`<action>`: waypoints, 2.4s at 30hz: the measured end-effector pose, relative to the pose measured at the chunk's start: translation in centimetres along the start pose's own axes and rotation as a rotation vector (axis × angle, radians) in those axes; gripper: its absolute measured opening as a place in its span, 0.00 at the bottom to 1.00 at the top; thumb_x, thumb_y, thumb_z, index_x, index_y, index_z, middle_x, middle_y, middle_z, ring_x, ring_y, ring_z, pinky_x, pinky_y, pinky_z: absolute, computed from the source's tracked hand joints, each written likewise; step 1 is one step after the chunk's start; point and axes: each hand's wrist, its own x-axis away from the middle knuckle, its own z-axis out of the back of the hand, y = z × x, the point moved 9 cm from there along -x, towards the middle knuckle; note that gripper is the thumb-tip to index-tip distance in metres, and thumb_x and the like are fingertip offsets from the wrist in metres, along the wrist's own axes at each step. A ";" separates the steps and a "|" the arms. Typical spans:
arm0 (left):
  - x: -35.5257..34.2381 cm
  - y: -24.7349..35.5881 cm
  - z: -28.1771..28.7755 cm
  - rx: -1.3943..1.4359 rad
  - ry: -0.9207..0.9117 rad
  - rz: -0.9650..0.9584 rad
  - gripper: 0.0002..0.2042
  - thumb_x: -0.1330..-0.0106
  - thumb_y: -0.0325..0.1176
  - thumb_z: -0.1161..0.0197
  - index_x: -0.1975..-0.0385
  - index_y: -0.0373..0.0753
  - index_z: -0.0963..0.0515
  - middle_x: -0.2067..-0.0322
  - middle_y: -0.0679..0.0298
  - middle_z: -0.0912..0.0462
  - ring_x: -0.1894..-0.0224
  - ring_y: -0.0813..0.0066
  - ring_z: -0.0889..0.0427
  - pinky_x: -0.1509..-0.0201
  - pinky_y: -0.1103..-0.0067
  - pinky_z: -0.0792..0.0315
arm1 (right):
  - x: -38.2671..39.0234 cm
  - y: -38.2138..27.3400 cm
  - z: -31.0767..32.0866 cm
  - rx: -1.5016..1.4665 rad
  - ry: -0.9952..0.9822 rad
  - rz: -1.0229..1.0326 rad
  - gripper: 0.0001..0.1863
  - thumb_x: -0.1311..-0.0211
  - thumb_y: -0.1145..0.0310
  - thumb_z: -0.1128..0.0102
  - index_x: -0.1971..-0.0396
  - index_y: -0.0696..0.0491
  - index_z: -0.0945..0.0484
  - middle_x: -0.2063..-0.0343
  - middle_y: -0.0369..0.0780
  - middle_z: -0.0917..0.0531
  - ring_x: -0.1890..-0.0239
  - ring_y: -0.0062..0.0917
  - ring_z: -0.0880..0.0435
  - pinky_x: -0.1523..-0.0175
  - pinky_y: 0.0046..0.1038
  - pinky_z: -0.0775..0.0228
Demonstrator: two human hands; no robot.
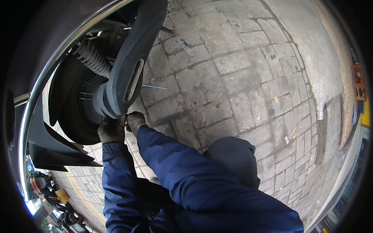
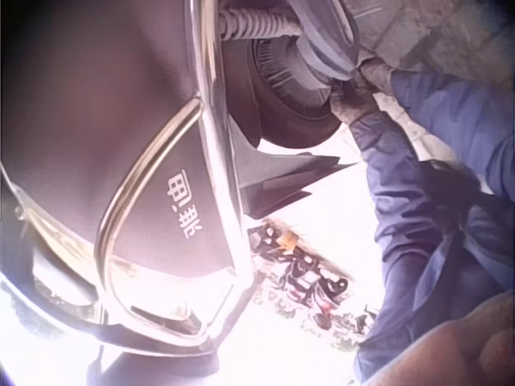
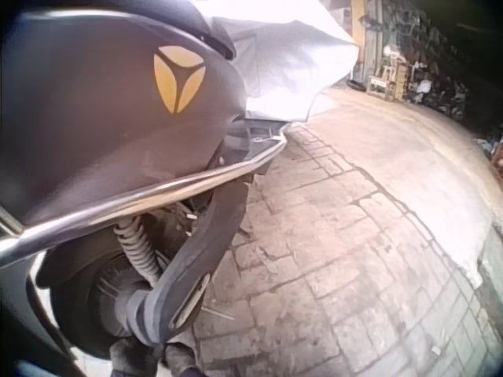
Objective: The person works on the rear wheel area of a scooter, using pliers to remove a zip tie and then manipulating components near the wheel. They walk to a nearby shop to retrieve a tool and return to continue working on the scooter.
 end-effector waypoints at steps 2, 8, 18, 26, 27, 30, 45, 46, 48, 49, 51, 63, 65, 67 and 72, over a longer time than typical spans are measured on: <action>0.0 0.2 0.2 -0.024 0.035 -0.013 0.19 0.36 0.33 0.59 0.50 0.27 0.33 0.48 0.49 0.31 0.45 0.54 0.32 0.42 0.59 0.35 | 0.0 0.5 -0.5 -0.164 -0.044 -0.073 0.07 0.43 0.64 0.46 0.72 0.52 0.23 0.79 0.37 0.22 0.79 0.24 0.24 0.79 0.26 0.29; -0.1 0.2 0.5 -0.064 0.003 -0.018 0.19 0.36 0.33 0.57 0.50 0.27 0.33 0.48 0.49 0.30 0.46 0.55 0.31 0.42 0.63 0.34 | 0.1 1.2 -1.1 -0.136 -0.116 -0.059 0.10 0.39 0.61 0.51 0.71 0.50 0.25 0.76 0.36 0.22 0.77 0.23 0.23 0.73 0.28 0.28; -0.2 0.3 0.7 -0.014 0.051 0.003 0.18 0.37 0.29 0.56 0.50 0.26 0.35 0.48 0.47 0.32 0.45 0.53 0.32 0.43 0.59 0.33 | -0.4 0.9 -1.2 -0.200 -0.109 -0.062 0.06 0.48 0.64 0.44 0.76 0.50 0.23 0.79 0.35 0.22 0.80 0.25 0.23 0.76 0.27 0.29; -0.4 0.3 0.6 -0.055 -0.009 0.005 0.19 0.37 0.32 0.55 0.49 0.27 0.35 0.48 0.50 0.31 0.45 0.54 0.32 0.42 0.60 0.35 | -2.5 -1.5 -1.9 0.726 -0.003 0.428 0.10 0.45 0.65 0.49 0.71 0.53 0.21 0.74 0.42 0.19 0.73 0.34 0.19 0.71 0.35 0.26; -0.2 0.3 0.4 -0.051 -0.016 0.008 0.19 0.37 0.32 0.55 0.49 0.28 0.34 0.48 0.50 0.31 0.45 0.54 0.32 0.42 0.60 0.35 | -2.3 -2.1 -2.4 1.073 0.049 0.529 0.11 0.45 0.65 0.50 0.70 0.54 0.20 0.71 0.45 0.19 0.69 0.37 0.19 0.67 0.35 0.26; 0.0 0.3 -0.2 -0.051 -0.009 -0.003 0.19 0.37 0.32 0.54 0.50 0.28 0.34 0.48 0.50 0.31 0.45 0.54 0.32 0.42 0.59 0.35 | -3.3 -0.3 -1.8 0.536 -0.099 0.246 0.12 0.47 0.64 0.50 0.71 0.54 0.19 0.69 0.48 0.19 0.64 0.39 0.20 0.59 0.34 0.28; 0.1 0.0 0.2 0.006 -0.015 0.028 0.21 0.40 0.30 0.52 0.47 0.28 0.36 0.46 0.50 0.33 0.43 0.55 0.35 0.41 0.59 0.36 | -13.9 4.5 -4.1 -0.162 -0.266 0.419 0.12 0.49 0.64 0.44 0.67 0.54 0.22 0.68 0.47 0.19 0.64 0.38 0.20 0.59 0.32 0.28; 0.1 -0.1 -0.1 0.063 -0.044 0.052 0.21 0.41 0.29 0.51 0.48 0.29 0.36 0.47 0.50 0.32 0.43 0.54 0.34 0.41 0.57 0.35 | -13.6 3.2 -3.5 -0.236 -0.254 0.604 0.12 0.49 0.65 0.43 0.66 0.54 0.23 0.68 0.46 0.19 0.65 0.38 0.20 0.59 0.32 0.28; 0.1 0.0 0.3 0.048 0.002 0.040 0.20 0.41 0.29 0.51 0.48 0.29 0.35 0.47 0.50 0.32 0.44 0.54 0.33 0.42 0.56 0.35 | -14.4 3.6 -2.9 -0.501 -0.234 0.503 0.13 0.49 0.67 0.42 0.63 0.54 0.25 0.68 0.44 0.19 0.66 0.38 0.20 0.58 0.32 0.29; 0.1 0.0 0.2 0.062 -0.017 0.046 0.20 0.41 0.28 0.51 0.49 0.29 0.35 0.47 0.50 0.32 0.44 0.54 0.33 0.42 0.56 0.35 | -14.6 4.1 -3.4 -0.653 -0.274 0.372 0.14 0.48 0.68 0.43 0.61 0.54 0.26 0.67 0.43 0.19 0.65 0.37 0.20 0.58 0.31 0.29; 0.0 0.1 0.4 0.039 -0.001 0.035 0.19 0.42 0.28 0.51 0.50 0.29 0.34 0.49 0.50 0.31 0.45 0.54 0.32 0.43 0.55 0.34 | -13.1 3.7 -5.0 -1.055 -0.533 0.151 0.15 0.47 0.68 0.43 0.58 0.54 0.27 0.63 0.42 0.19 0.64 0.35 0.21 0.57 0.29 0.31; 0.1 0.0 0.0 0.059 -0.025 0.049 0.20 0.41 0.29 0.52 0.49 0.30 0.34 0.48 0.50 0.31 0.45 0.54 0.32 0.44 0.56 0.34 | -11.2 0.9 -3.4 -0.887 -0.421 0.331 0.18 0.50 0.60 0.39 0.61 0.54 0.25 0.64 0.45 0.19 0.61 0.38 0.21 0.58 0.32 0.31; 0.0 0.0 0.4 0.016 0.026 0.043 0.19 0.41 0.29 0.53 0.49 0.31 0.34 0.48 0.51 0.31 0.45 0.54 0.32 0.43 0.56 0.34 | -11.3 1.0 -3.8 -0.868 -0.479 0.338 0.19 0.51 0.59 0.40 0.60 0.52 0.25 0.64 0.44 0.19 0.61 0.39 0.21 0.58 0.33 0.31; 0.1 0.1 0.5 0.015 0.034 0.044 0.19 0.41 0.29 0.53 0.49 0.31 0.34 0.48 0.51 0.30 0.45 0.54 0.32 0.43 0.56 0.34 | -10.5 2.9 -6.4 -1.184 -0.749 -0.087 0.19 0.50 0.58 0.40 0.60 0.52 0.26 0.64 0.44 0.19 0.61 0.39 0.21 0.58 0.33 0.31; 0.1 0.2 0.0 0.030 0.008 0.053 0.18 0.40 0.29 0.53 0.50 0.31 0.33 0.49 0.52 0.30 0.45 0.55 0.31 0.43 0.56 0.34 | -10.9 0.8 -1.8 -0.185 -0.179 0.671 0.21 0.51 0.56 0.40 0.60 0.54 0.26 0.66 0.44 0.19 0.62 0.38 0.21 0.58 0.34 0.31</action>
